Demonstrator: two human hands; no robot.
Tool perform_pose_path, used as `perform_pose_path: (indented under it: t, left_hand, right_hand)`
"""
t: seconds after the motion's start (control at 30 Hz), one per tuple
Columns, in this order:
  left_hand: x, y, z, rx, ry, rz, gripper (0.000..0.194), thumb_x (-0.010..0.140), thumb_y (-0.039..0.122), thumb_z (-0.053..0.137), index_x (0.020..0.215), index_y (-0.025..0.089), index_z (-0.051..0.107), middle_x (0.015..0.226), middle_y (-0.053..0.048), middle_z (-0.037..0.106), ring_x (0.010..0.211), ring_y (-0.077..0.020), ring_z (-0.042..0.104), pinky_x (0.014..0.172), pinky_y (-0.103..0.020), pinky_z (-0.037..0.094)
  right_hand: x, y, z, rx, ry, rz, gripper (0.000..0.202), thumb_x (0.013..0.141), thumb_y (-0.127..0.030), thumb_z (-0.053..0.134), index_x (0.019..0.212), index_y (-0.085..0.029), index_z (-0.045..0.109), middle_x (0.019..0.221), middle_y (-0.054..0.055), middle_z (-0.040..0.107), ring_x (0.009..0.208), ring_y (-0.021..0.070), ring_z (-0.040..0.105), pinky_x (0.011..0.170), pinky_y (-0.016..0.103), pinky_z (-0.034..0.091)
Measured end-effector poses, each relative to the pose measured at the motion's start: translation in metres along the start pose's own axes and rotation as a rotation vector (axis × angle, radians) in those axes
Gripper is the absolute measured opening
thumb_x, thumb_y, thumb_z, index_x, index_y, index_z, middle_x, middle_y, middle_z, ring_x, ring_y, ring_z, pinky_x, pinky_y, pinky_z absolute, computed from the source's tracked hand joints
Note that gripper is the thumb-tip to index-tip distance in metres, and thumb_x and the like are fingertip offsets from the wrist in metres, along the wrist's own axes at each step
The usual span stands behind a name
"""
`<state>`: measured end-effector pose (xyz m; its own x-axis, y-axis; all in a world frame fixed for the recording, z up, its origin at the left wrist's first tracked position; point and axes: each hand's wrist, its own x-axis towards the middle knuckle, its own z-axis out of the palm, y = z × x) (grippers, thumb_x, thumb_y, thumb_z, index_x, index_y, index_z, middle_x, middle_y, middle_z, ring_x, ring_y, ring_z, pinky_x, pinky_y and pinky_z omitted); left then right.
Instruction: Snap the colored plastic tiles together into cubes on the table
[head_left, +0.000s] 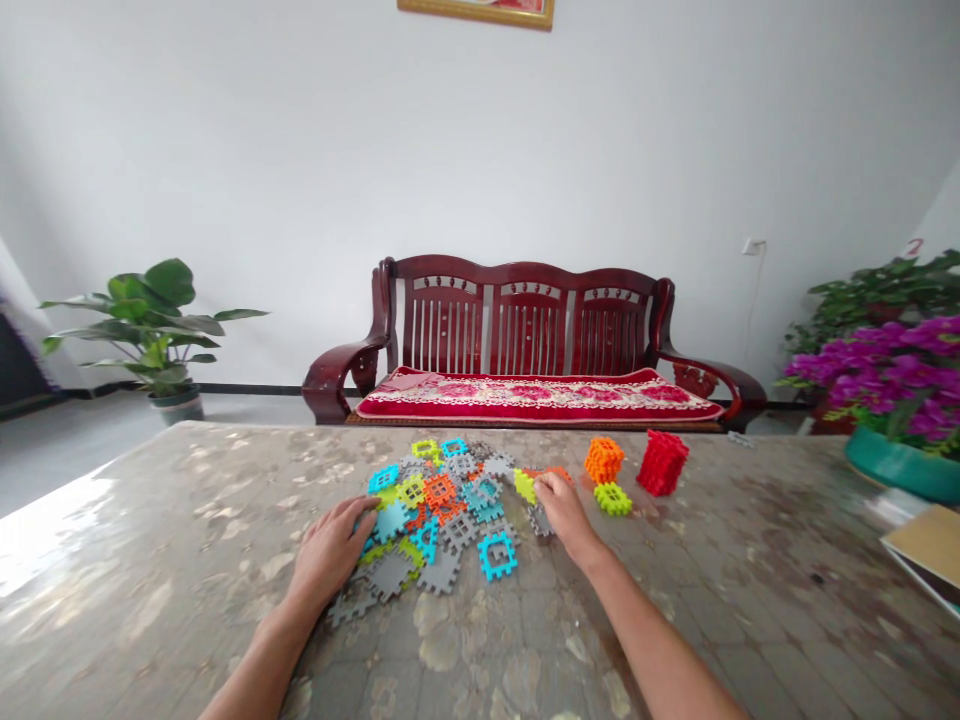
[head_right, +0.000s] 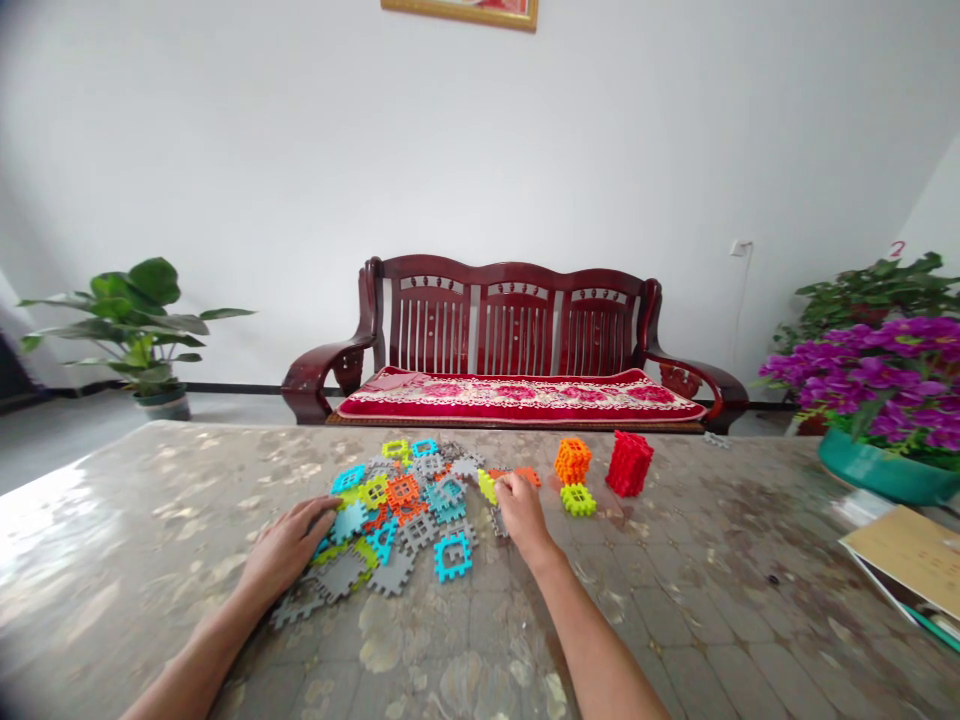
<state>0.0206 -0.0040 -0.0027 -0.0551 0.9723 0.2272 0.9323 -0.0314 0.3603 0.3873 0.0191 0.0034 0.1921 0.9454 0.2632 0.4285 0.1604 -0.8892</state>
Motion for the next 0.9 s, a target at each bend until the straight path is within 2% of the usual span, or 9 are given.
perform_pose_path:
  t: [0.17, 0.27, 0.33, 0.43, 0.53, 0.63, 0.77, 0.9]
  left_hand:
    - [0.0, 0.001, -0.001, 0.003, -0.017, -0.005, 0.043, 0.096, 0.039, 0.033, 0.122, 0.028, 0.066, 0.134, -0.003, 0.066, 0.123, -0.021, 0.06, 0.107, -0.035, 0.042]
    - [0.0, 0.001, -0.001, 0.006, -0.018, -0.001, 0.044, 0.096, 0.039, 0.033, 0.122, 0.028, 0.066, 0.134, -0.002, 0.066, 0.125, -0.0215, 0.059, 0.107, -0.036, 0.042]
    - [0.0, 0.0, -0.001, 0.008, -0.007, 0.002, 0.043, 0.095, 0.04, 0.033, 0.121, 0.029, 0.066, 0.133, -0.002, 0.066, 0.124, -0.0212, 0.059, 0.107, -0.035, 0.042]
    - [0.001, -0.001, 0.0, 0.012, 0.006, 0.008, 0.043, 0.095, 0.04, 0.034, 0.12, 0.03, 0.067, 0.133, -0.001, 0.067, 0.123, -0.0209, 0.061, 0.106, -0.035, 0.043]
    - [0.001, -0.002, 0.0, 0.012, -0.001, 0.008, 0.043, 0.095, 0.04, 0.033, 0.121, 0.029, 0.066, 0.133, -0.001, 0.067, 0.123, -0.0213, 0.061, 0.106, -0.035, 0.044]
    - [0.001, -0.001, 0.0, 0.011, 0.003, 0.006, 0.042, 0.095, 0.04, 0.034, 0.12, 0.029, 0.067, 0.132, -0.001, 0.067, 0.123, -0.0208, 0.061, 0.106, -0.034, 0.044]
    - [0.0, -0.001, 0.0, 0.013, 0.006, 0.008, 0.042, 0.095, 0.04, 0.035, 0.12, 0.03, 0.067, 0.133, 0.0, 0.067, 0.123, -0.0208, 0.06, 0.106, -0.035, 0.043]
    - [0.0, 0.0, 0.0, 0.008, 0.002, 0.007, 0.043, 0.095, 0.04, 0.034, 0.12, 0.03, 0.067, 0.133, -0.001, 0.067, 0.124, -0.0213, 0.06, 0.107, -0.036, 0.043]
  right_hand:
    - [0.014, 0.018, -0.016, 0.124, 0.087, 0.122, 0.038, 0.074, -0.053, 0.052, 0.075, -0.019, 0.067, 0.074, 0.005, 0.071, 0.074, 0.0219, 0.065, 0.067, 0.031, 0.048]
    - [0.016, 0.027, -0.022, 0.128, 0.159, 0.142, 0.034, 0.07, -0.05, 0.054, 0.074, -0.02, 0.067, 0.076, 0.006, 0.072, 0.079, 0.0246, 0.066, 0.072, 0.034, 0.051]
    - [0.016, 0.029, -0.023, 0.116, 0.198, 0.128, 0.031, 0.067, -0.046, 0.057, 0.078, -0.02, 0.068, 0.085, 0.009, 0.073, 0.088, 0.0265, 0.067, 0.081, 0.037, 0.051]
    - [0.012, 0.028, -0.022, 0.078, 0.215, 0.054, 0.033, 0.064, -0.041, 0.061, 0.088, -0.02, 0.07, 0.098, 0.01, 0.073, 0.098, 0.027, 0.065, 0.093, 0.04, 0.048]
    - [0.007, 0.023, -0.019, -0.084, 0.202, -0.148, 0.035, 0.067, -0.034, 0.061, 0.098, -0.021, 0.071, 0.105, 0.008, 0.072, 0.104, 0.0265, 0.062, 0.1, 0.042, 0.044]
    - [0.002, 0.02, -0.015, -0.257, 0.182, -0.31, 0.047, 0.066, -0.024, 0.058, 0.112, -0.022, 0.069, 0.117, 0.008, 0.069, 0.114, 0.0253, 0.059, 0.105, 0.042, 0.042]
    - [-0.001, 0.019, -0.008, -0.359, 0.127, -0.339, 0.053, 0.069, -0.019, 0.057, 0.121, -0.022, 0.065, 0.124, 0.008, 0.067, 0.117, 0.0252, 0.059, 0.104, 0.041, 0.044]
    - [0.003, 0.019, -0.007, -0.344, 0.13, -0.303, 0.036, 0.075, -0.022, 0.054, 0.107, -0.023, 0.071, 0.107, 0.007, 0.072, 0.104, 0.0252, 0.063, 0.096, 0.041, 0.047]
